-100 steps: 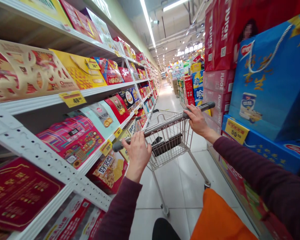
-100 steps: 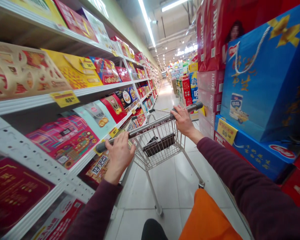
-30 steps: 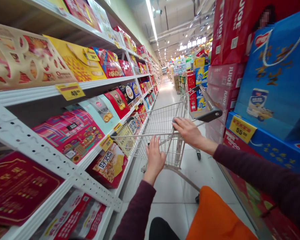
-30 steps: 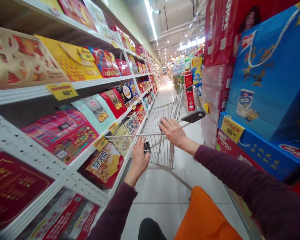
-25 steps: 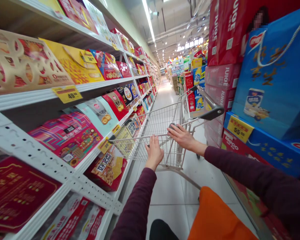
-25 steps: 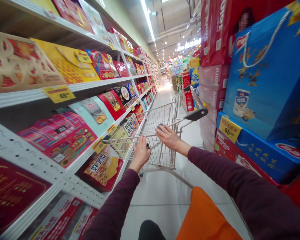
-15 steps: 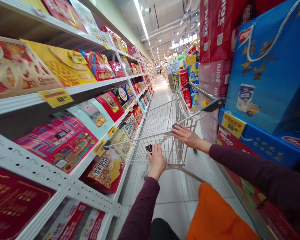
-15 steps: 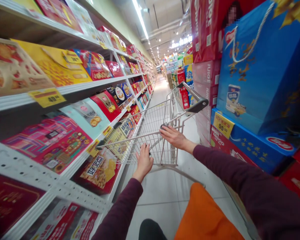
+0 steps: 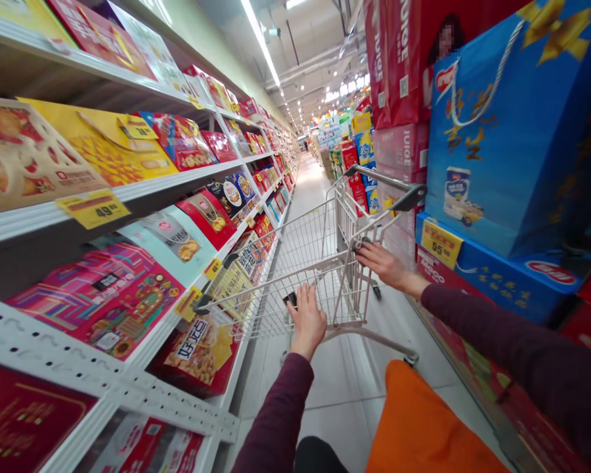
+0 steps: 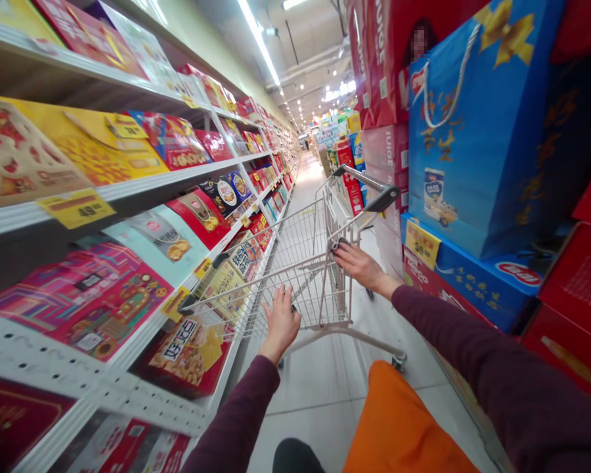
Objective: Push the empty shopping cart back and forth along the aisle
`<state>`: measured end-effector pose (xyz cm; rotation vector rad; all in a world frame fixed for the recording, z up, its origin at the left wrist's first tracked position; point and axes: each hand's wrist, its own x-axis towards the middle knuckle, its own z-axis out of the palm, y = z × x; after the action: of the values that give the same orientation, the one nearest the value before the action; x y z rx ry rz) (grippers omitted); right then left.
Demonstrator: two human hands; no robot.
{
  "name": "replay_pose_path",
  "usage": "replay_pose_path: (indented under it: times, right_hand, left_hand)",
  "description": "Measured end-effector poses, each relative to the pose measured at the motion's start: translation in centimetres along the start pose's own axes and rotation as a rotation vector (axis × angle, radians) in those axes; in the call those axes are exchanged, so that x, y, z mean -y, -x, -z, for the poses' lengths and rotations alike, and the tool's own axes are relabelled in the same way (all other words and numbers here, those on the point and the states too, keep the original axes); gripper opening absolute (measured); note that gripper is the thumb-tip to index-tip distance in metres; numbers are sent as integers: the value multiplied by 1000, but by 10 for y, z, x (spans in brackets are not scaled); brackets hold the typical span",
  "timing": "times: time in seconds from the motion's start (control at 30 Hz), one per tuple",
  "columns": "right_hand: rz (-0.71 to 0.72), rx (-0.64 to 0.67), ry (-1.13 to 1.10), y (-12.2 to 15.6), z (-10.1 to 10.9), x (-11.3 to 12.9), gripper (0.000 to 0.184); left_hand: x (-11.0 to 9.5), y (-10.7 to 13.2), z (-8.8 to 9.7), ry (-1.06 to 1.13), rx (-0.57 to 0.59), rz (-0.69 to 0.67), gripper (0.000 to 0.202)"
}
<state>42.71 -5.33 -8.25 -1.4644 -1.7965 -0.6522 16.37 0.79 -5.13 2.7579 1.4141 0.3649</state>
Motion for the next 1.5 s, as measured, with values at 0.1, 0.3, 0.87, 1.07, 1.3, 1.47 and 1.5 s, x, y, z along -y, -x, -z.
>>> replay_pose_path:
  times: [0.1,0.3,0.87,1.07,1.3,1.47,1.5]
  right_hand:
    - [-5,49,-50,13,-21,9,40]
    - [10,145,-191,-2,1,28,44]
    - [90,-32,-268,17,3,69,41]
    - [-91,-242,63,-22,34,-5,34]
    - [342,163,98,30,-28,-20,40]
    - [369,128,117,17,-20,-15,41]
    - [329,77,126,4,-10,-17,41]
  left_hand:
    - [-4,1,1,9,15,6,67]
    - [-17,-12,5,293,-19,-100,72]
    - [-78,-12,-12,1625,588,287,14]
    - [-70,-22,6,1253,392,98,71]
    - [-41,-11,-18,991,281,233,77]
    - [-24,-20,-25,866,201,223,73]
    - [-22,-23,-25,843,180,226,72]
